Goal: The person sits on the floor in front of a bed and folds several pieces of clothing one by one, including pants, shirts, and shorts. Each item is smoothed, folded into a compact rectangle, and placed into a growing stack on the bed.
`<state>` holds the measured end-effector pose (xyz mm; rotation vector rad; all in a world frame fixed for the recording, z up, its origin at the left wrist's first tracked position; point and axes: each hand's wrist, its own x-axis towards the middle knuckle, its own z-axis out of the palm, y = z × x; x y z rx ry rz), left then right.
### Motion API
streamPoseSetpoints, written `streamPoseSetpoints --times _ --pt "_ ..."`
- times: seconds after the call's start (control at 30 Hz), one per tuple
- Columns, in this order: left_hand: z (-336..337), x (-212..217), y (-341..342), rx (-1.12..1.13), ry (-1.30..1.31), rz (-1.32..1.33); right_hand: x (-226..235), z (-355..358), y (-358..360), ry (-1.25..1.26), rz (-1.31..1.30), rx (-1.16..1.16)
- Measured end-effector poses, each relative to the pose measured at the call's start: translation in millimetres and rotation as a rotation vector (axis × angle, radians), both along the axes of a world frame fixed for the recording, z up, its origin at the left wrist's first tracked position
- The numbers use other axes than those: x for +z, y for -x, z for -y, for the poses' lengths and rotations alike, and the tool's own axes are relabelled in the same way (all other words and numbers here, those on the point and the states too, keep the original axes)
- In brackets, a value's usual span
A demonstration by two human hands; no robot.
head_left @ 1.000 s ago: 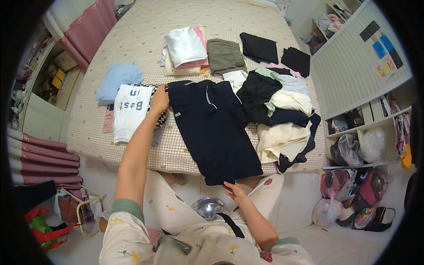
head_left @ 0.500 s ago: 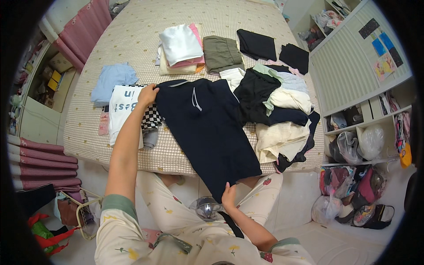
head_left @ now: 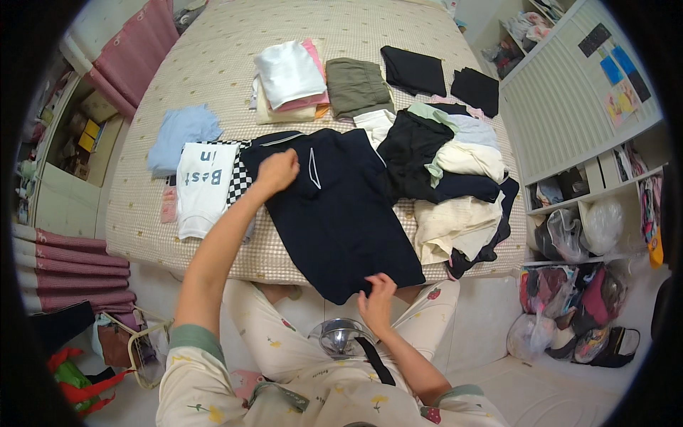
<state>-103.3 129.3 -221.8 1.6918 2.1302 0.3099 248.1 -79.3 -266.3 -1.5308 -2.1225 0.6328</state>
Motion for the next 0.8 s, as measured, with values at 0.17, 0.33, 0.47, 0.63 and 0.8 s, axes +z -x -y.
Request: streamPoseSetpoints --times 0.17,0.33,0.47,0.63,0.8 --pt "-12.1 -36.0 -60.6 -0.105 -0.070 -0.034 -4.2 -22.6 -10.3 -0.058 0.236 0.352" --pt "-73.6 -42.5 -85.1 -0.069 -0.195 0.113 13.3 -65.4 -41.8 -0.074 0.095 -0.041" --pt "-116.3 -60.2 -110.1 -0.016 -0.195 0.093 -4.7 -94.6 -71.5 -0.082 0.101 -0.264" --pt "-149.9 -66.2 -103.7 0.020 0.057 0.029 -7.3 -103.9 -86.1 0.063 0.204 -0.213" --pt "-150.7 -10.9 -82.0 0.041 0.095 0.599 4.5 -91.9 -89.3 0.067 0.149 -0.084"
